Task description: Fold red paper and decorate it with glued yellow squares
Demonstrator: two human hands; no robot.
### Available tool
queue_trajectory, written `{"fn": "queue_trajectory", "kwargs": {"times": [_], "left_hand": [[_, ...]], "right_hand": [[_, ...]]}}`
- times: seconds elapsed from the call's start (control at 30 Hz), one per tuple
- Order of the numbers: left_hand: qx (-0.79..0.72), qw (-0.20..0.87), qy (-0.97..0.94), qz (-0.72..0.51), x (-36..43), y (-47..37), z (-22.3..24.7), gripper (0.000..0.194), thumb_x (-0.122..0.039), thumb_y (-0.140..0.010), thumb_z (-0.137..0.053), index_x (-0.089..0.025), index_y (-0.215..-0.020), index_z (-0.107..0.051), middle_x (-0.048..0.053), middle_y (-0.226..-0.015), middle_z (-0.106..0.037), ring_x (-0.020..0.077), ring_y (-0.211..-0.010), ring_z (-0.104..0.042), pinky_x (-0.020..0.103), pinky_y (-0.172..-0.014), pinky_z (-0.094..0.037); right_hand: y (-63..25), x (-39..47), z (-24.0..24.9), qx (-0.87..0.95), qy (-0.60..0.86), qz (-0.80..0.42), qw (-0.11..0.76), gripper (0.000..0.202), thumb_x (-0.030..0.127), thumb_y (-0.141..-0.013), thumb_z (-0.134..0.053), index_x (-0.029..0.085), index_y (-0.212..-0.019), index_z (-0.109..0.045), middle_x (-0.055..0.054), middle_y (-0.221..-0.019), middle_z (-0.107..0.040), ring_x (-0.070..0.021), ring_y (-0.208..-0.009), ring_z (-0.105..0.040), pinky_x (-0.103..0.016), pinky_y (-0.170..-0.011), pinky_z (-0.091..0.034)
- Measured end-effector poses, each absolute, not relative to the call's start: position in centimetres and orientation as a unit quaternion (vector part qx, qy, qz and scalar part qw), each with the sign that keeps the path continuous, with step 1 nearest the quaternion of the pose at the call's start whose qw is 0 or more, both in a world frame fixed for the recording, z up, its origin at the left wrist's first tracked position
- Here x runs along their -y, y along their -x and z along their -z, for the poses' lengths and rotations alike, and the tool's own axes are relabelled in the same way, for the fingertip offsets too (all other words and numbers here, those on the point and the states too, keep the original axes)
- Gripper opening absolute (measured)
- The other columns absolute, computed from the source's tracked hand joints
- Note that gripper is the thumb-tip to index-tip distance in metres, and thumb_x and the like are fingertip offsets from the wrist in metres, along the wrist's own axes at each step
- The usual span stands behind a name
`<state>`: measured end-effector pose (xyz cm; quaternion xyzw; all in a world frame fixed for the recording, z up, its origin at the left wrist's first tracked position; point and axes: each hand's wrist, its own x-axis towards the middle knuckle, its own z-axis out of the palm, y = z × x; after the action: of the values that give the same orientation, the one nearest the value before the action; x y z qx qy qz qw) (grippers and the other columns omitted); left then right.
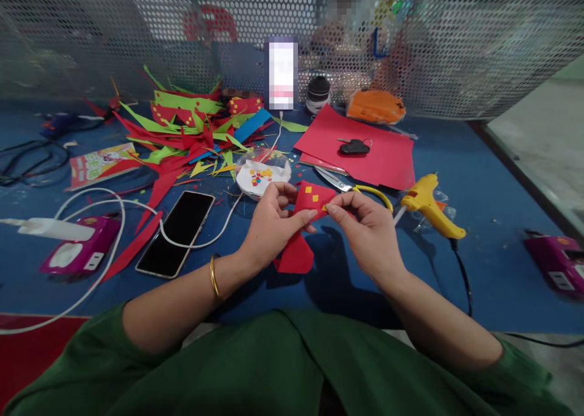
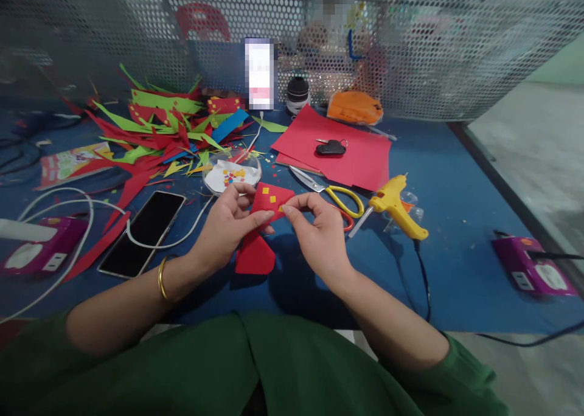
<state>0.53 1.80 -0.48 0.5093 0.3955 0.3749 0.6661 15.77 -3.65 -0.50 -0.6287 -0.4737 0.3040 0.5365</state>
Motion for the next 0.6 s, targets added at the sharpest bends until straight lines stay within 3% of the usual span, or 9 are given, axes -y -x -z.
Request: {"fn": "queue_trajectory", "kwargs": {"times": [0.07,0.2,0.6], "left_hand": [[-0.388,0.697,-0.506,-0.328,-1.78,-0.44,0.34,0.037,-0.028,-0.073,-0.078,-0.017,-0.102,-0.057,-0.001,-0.081,-0.070,0.0101,-0.055,-0.066,0.021,-0.052,-0.054],[-0.387,0.719,-0.502,-0.287,-1.72,-0.18,0.02,0.023,-0.027,-0.076,-0.077,-0.013,-0.093,-0.070,-0.001,-0.064,-0.069,0.0104,-0.051,-0.064,0.020,-0.051,-0.051],[-0.383,0.714,-0.500,-0.306,-1.72,-0.24,0.17,0.018,-0.024,-0.073,-0.077,-0.013,-0.086,-0.071,0.000,-0.064,-0.071,0.0108,-0.052,-0.065,0.020,-0.053,-0.051]], "right_hand": [[-15.66,3.77,0.56,0.480,0.631,-0.298,0.531,0.012,0.031,-0.082,-0.068,0.020,-0.078,-0.066,0.000,-0.077,-0.068,-0.0146,-0.074,-0.059,-0.030,-0.071,-0.045],[-15.56,3.93,0.58,0.491,0.634,-0.281,0.528,0.010,0.029,-0.083,-0.067,0.021,-0.078,-0.065,0.000,-0.077,-0.067,-0.0146,-0.074,-0.059,-0.030,-0.072,-0.045],[-15.32,4.00,0.54,0.545,0.625,-0.214,0.516,0.008,0.023,-0.086,-0.065,0.022,-0.077,-0.064,-0.001,-0.082,-0.066,-0.0158,-0.079,-0.058,-0.031,-0.077,-0.046]]}}
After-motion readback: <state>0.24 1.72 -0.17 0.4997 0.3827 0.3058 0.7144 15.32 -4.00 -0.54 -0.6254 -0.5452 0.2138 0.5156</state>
